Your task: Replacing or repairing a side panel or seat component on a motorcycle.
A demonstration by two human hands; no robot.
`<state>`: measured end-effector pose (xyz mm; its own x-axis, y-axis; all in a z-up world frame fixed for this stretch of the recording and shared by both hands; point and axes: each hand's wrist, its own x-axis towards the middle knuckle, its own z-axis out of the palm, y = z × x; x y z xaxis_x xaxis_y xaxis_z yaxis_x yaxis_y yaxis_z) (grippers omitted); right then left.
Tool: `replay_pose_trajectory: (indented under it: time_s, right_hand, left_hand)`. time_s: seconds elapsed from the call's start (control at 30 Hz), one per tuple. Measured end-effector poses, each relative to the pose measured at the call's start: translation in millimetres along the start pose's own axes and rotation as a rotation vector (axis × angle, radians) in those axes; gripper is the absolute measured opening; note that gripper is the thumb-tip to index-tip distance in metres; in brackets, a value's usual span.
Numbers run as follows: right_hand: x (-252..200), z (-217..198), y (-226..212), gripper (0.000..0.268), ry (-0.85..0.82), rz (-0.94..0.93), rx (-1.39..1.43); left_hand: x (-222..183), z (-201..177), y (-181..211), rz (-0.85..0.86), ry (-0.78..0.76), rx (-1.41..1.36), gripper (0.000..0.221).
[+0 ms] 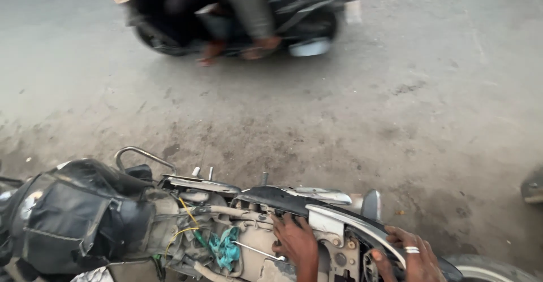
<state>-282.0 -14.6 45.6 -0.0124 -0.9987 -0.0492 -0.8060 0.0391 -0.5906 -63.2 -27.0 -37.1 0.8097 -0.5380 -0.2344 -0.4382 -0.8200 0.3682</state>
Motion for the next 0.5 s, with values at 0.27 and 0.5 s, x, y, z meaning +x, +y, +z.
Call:
replay_pose_trajectory:
  time_s: [0.27,0.5]
  right_hand:
    - [-1,2,1,0.058,0.051,-0.002,0.048]
    - [-5,-50,-52,0.05,0.017,-0.057,0.134]
  left_hand:
    - [5,0,-7,-0.01,0.006,-0.119,0.057]
    - [-4,-7,3,-0.027,-0.042,-0.04,0.051]
